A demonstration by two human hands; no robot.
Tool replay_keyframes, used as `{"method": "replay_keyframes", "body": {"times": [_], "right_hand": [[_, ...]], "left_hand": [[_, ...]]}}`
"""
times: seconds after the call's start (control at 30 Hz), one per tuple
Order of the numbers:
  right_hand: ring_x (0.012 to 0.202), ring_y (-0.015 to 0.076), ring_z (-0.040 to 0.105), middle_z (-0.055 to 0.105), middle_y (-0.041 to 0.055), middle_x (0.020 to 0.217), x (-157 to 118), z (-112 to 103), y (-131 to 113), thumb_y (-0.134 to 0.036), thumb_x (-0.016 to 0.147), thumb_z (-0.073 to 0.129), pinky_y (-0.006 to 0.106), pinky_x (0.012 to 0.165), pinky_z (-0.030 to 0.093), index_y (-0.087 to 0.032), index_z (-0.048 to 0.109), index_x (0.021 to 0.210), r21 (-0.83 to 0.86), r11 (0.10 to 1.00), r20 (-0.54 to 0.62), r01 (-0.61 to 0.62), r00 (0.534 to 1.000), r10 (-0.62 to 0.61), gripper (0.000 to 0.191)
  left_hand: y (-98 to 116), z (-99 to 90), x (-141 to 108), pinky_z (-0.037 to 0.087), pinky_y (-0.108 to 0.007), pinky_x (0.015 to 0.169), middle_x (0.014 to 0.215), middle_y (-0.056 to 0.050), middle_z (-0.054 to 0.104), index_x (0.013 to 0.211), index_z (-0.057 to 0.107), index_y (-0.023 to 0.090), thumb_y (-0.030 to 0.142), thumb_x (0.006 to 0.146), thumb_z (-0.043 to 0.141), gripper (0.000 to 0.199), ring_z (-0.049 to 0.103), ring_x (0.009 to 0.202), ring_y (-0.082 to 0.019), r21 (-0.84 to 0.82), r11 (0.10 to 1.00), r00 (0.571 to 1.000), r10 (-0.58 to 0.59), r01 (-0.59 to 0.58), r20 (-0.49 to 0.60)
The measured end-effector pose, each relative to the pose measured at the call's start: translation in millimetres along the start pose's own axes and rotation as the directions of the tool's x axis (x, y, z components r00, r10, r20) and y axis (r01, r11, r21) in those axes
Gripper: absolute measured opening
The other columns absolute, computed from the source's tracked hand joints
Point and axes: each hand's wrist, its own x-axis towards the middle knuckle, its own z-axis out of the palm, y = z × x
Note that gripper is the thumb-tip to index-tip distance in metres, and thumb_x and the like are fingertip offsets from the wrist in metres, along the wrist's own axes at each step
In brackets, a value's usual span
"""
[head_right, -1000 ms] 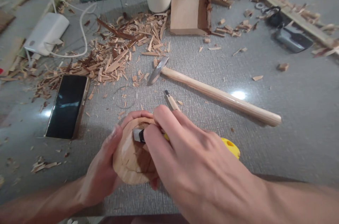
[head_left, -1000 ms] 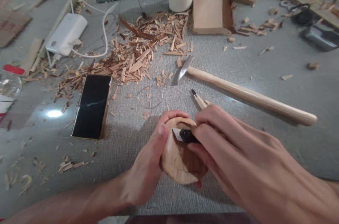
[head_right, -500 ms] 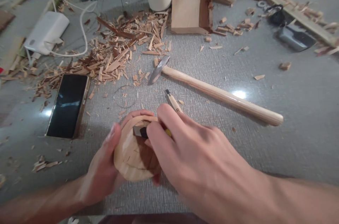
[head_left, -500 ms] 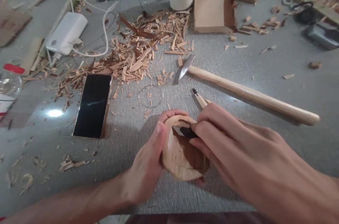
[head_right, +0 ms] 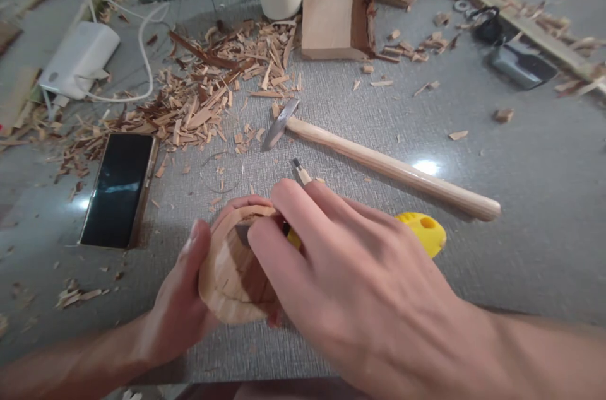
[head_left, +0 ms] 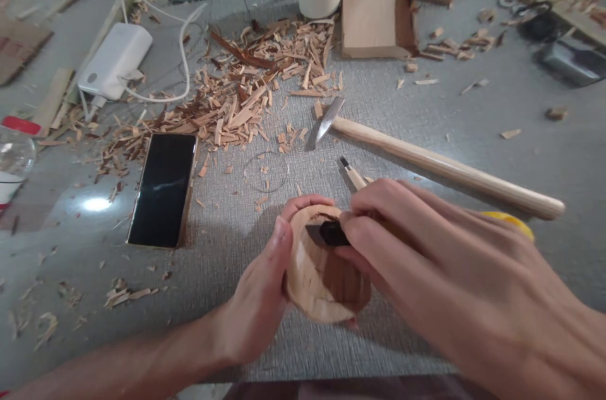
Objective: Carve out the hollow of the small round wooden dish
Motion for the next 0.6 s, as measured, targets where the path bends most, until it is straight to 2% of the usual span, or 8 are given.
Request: {"method": "replay_keyframes", "body": {"times": [0.13,0.23,0.3,0.43,0.53,0.6], "right_hand": [[0.069,0.0189,0.056,0.063,0.0026,0.089,1,-4,4,-0.015,0.104,0.037,0.035,0.053,0.036,-0.025,0.060,0.083,0.032,0.999,-0.025,-0.026,0.999,0.026,0.032],[0.075,0.0192,0.061,0.068,0.0045,0.098,1,-9,13,-0.019,0.106,0.044,0.035,0.056,0.036,-0.023,0.065,0.092,0.073,0.997,0.061,0.019,0.998,-0.023,0.025],[0.070,0.0172,0.060,0.068,0.0040,0.097,2,-12,21,-0.025,0.108,0.049,0.034,0.056,0.036,-0.023,0.065,0.093,0.162,0.987,0.130,0.000,0.991,-0.021,0.021],[0.061,0.0133,0.057,0.067,-0.0022,0.079,11,-17,34,-0.038,0.111,0.048,0.030,0.055,0.041,-0.027,0.064,0.084,0.404,0.886,0.254,-0.229,0.958,0.132,0.033],[0.063,0.0132,0.062,0.070,-0.0036,0.075,17,-17,37,-0.040,0.112,0.046,0.028,0.059,0.048,-0.028,0.064,0.078,0.512,0.779,0.362,-0.362,0.914,0.186,0.040],[0.061,0.0134,0.062,0.070,-0.0034,0.073,18,-14,35,-0.044,0.110,0.050,0.028,0.057,0.050,-0.028,0.064,0.079,0.540,0.726,0.412,-0.425,0.886,0.212,0.039]], "left_hand": [[2,1.9,2,0.064,-0.031,0.060,0.138,-0.014,0.062,0.143,0.048,0.027,0.073,0.108,0.038,0.059,0.076,0.092,-0.026,-0.057,0.998,0.999,0.001,0.001,0.036],[3,3.1,3,0.065,-0.031,0.065,0.139,-0.014,0.063,0.139,0.051,0.026,0.071,0.109,0.037,0.055,0.076,0.098,-0.027,-0.099,0.995,0.998,-0.001,0.007,0.069],[5,2.1,5,0.066,-0.030,0.067,0.139,-0.013,0.064,0.136,0.052,0.026,0.070,0.110,0.034,0.054,0.077,0.102,-0.028,-0.153,0.988,0.995,-0.015,0.030,0.103],[10,-5.0,9,0.064,-0.024,0.062,0.128,-0.014,0.072,0.139,0.048,0.028,0.074,0.109,0.024,0.060,0.080,0.103,-0.030,-0.271,0.951,0.974,-0.093,0.149,0.208],[15,-9.9,11,0.065,-0.024,0.061,0.124,-0.015,0.075,0.140,0.050,0.028,0.077,0.107,0.031,0.062,0.081,0.106,-0.032,-0.313,0.922,0.958,-0.157,0.229,0.238],[16,-10.6,11,0.066,-0.026,0.060,0.123,-0.013,0.076,0.142,0.051,0.028,0.076,0.106,0.037,0.061,0.081,0.103,-0.031,-0.319,0.915,0.956,-0.172,0.245,0.238]]}}
